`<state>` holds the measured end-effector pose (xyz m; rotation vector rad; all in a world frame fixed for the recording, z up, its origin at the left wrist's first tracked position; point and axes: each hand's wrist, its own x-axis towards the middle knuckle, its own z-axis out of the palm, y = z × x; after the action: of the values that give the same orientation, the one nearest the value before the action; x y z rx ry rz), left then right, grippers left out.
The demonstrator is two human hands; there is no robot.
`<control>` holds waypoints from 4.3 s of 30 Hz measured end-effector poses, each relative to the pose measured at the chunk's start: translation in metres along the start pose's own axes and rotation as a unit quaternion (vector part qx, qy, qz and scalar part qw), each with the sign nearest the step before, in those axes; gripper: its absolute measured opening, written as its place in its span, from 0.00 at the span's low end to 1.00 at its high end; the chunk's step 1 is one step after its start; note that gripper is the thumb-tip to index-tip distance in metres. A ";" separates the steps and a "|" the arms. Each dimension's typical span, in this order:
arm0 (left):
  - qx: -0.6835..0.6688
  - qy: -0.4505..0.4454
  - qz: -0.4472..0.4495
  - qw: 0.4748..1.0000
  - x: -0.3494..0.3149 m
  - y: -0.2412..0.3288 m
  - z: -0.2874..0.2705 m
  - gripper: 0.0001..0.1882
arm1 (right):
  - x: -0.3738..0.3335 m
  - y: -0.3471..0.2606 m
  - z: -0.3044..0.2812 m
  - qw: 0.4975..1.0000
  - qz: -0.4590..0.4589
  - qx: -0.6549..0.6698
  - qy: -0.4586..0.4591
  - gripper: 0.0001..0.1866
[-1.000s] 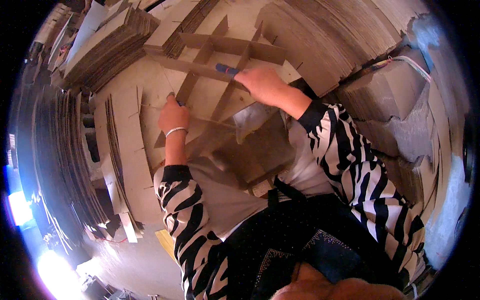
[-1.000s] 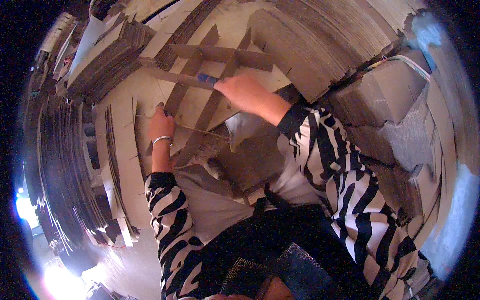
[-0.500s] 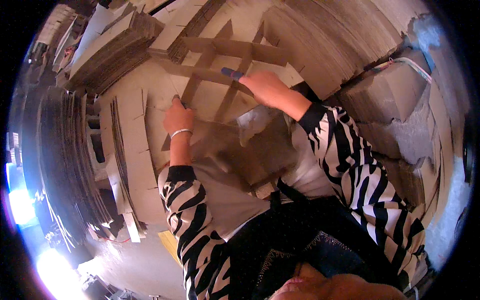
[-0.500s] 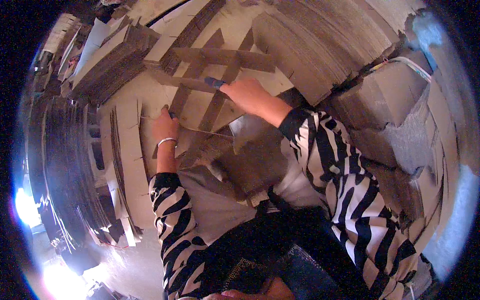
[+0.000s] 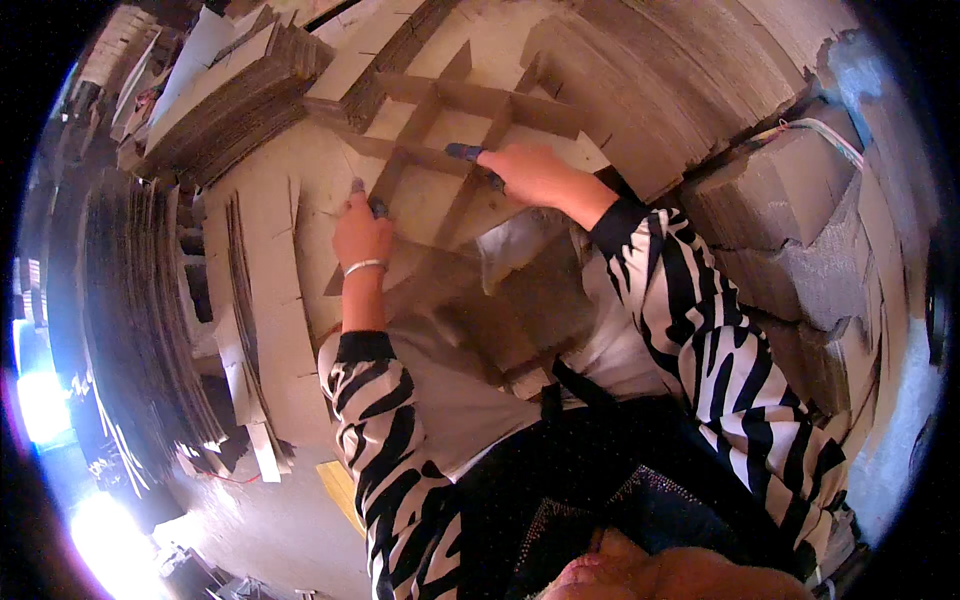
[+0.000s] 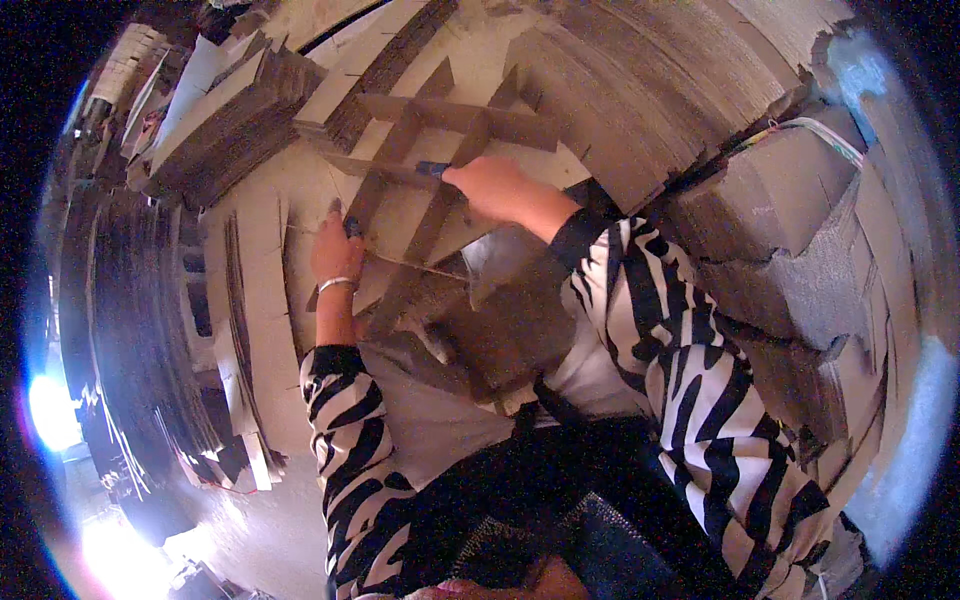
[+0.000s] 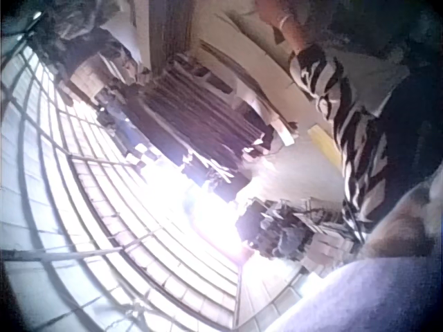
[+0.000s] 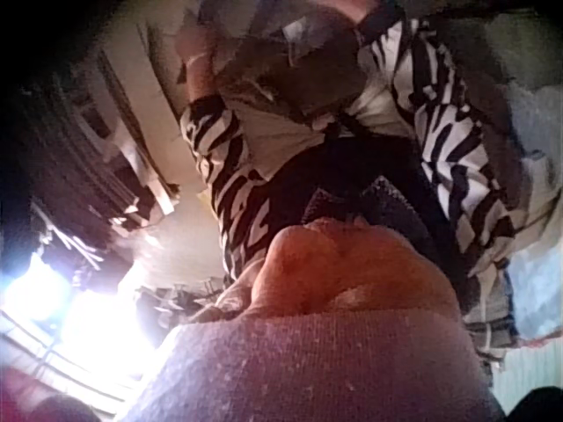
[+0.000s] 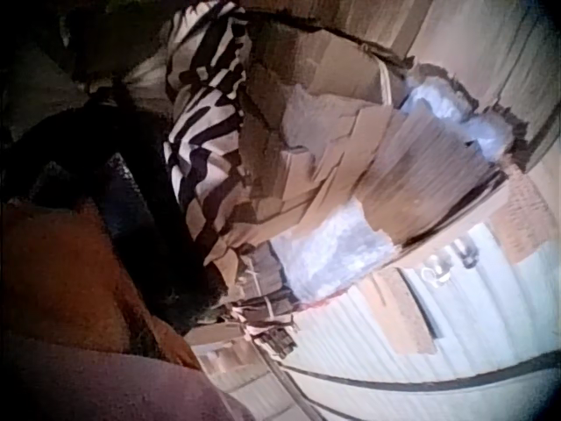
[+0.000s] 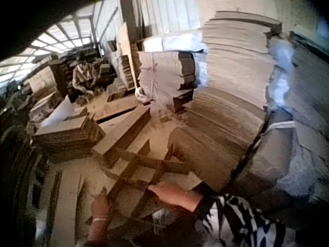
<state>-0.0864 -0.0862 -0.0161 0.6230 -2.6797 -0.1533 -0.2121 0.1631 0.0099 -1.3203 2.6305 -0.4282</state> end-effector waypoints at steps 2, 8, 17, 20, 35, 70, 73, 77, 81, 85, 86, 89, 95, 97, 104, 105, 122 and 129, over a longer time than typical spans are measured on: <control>-0.021 0.084 -0.004 0.996 -0.003 -0.021 -0.005 0.15 | 0.002 0.008 -0.013 0.969 -0.045 -0.052 0.237 0.13; -0.138 -0.275 -0.067 0.949 0.004 -0.050 -0.028 0.24 | 0.011 0.057 -0.016 0.975 0.199 0.066 0.073 0.14; -0.337 -0.156 0.058 0.927 -0.046 0.049 -0.018 0.32 | 0.025 0.013 -0.003 0.796 0.092 0.599 0.011 0.17; -0.307 0.025 0.040 0.951 -0.023 0.002 -0.085 0.27 | 0.010 0.027 -0.019 0.779 0.141 0.598 0.124 0.16; 0.223 -0.176 -0.214 0.935 -0.149 -0.292 -0.148 0.28 | 0.001 0.044 -0.023 0.873 0.149 0.449 0.121 0.15; 0.229 -0.156 -0.154 0.948 -0.040 -0.107 -0.074 0.29 | -0.097 0.105 -0.089 0.936 0.231 -0.118 0.239 0.17; 0.311 -0.138 -0.124 0.932 -0.033 -0.125 -0.027 0.21 | -0.097 0.098 -0.100 0.929 0.292 -0.116 0.199 0.18; 0.301 -0.104 -0.058 0.946 -0.022 -0.124 -0.010 0.14 | -0.136 0.189 -0.056 0.908 0.330 -0.082 0.244 0.20; 0.187 -0.037 0.013 0.982 -0.032 -0.142 -0.038 0.13 | -0.103 0.138 -0.076 0.914 0.155 -0.007 0.374 0.16; -0.017 -0.061 -0.078 0.995 -0.020 -0.137 -0.020 0.12 | -0.078 0.024 -0.110 0.943 0.130 0.091 0.292 0.11; -0.107 -0.095 -0.120 0.982 -0.022 -0.138 -0.005 0.12 | -0.070 -0.010 -0.112 0.950 0.096 0.123 0.271 0.09; -0.269 -0.144 -0.164 0.938 -0.013 -0.060 0.022 0.12 | -0.047 -0.022 -0.067 0.963 -0.029 0.134 0.234 0.08; -0.462 -0.191 -0.191 0.845 -0.031 -0.004 0.053 0.12 | -0.013 -0.042 -0.004 0.980 -0.102 0.061 0.158 0.11; -0.358 -0.129 -0.049 0.924 -0.034 -0.042 0.054 0.12 | -0.001 -0.046 0.020 0.979 -0.130 0.032 0.152 0.11; -0.467 -0.297 -0.109 0.826 -0.015 0.009 0.011 0.11 | -0.006 -0.012 0.035 0.987 -0.126 -0.031 0.093 0.10; -0.456 -0.324 -0.106 0.822 -0.014 0.011 0.005 0.12 | -0.007 -0.018 0.026 0.990 -0.112 -0.024 0.085 0.11; 0.231 -0.257 0.005 0.938 -0.129 -0.053 -0.056 0.28 | 0.003 -0.044 0.030 0.997 -0.074 0.028 0.023 0.18; -0.030 -0.191 -0.134 0.972 -0.068 -0.065 -0.032 0.19 | -0.013 -0.045 0.009 0.965 -0.200 0.042 0.166 0.19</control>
<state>0.0088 -0.1145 -0.0219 1.0274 -2.9236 -0.4693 -0.1681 0.1469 0.0163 -1.9029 2.5417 -0.8762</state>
